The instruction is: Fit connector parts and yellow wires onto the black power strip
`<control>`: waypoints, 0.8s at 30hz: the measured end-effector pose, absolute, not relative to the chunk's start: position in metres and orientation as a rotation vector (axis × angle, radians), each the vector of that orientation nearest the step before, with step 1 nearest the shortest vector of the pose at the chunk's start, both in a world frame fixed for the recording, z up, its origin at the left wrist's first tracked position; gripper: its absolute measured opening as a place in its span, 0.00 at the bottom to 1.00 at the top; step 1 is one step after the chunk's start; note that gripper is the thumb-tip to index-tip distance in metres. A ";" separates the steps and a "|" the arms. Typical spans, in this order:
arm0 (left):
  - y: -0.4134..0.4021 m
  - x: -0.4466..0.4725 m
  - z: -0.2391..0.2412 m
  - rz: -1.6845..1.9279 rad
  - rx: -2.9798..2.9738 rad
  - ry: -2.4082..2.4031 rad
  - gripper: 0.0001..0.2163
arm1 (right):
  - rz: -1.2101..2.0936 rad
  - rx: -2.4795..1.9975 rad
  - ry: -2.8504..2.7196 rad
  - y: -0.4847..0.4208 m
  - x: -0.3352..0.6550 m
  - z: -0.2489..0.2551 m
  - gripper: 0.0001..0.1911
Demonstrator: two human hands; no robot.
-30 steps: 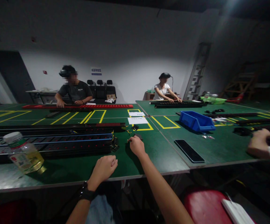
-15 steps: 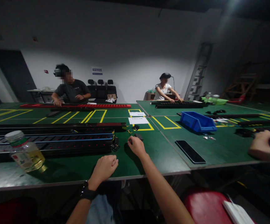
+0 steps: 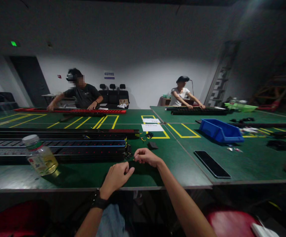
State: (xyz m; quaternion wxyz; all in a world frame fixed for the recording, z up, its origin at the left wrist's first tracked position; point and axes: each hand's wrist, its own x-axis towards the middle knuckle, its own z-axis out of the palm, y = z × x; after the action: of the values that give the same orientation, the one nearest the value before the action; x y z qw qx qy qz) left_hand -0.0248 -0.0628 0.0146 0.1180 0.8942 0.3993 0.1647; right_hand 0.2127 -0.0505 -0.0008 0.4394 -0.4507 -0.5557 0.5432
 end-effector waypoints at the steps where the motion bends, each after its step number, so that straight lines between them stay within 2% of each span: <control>1: -0.063 -0.025 0.015 0.488 2.609 1.168 0.15 | 1.369 -1.107 -1.399 -0.050 0.214 -0.002 0.22; 8: -0.064 -0.024 0.014 0.487 2.605 1.186 0.12 | 1.399 -1.084 -1.531 -0.049 0.216 -0.004 0.20; 24: -0.066 -0.024 0.019 0.384 2.668 1.199 0.14 | 1.418 -1.111 -1.648 -0.049 0.211 0.000 0.19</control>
State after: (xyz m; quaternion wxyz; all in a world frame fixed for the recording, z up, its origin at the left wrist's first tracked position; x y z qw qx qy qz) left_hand -0.0242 -0.0658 0.0191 0.0956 0.9002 0.4047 0.1295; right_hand 0.2111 -0.0492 0.0000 0.3431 -0.4276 -0.6340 0.5455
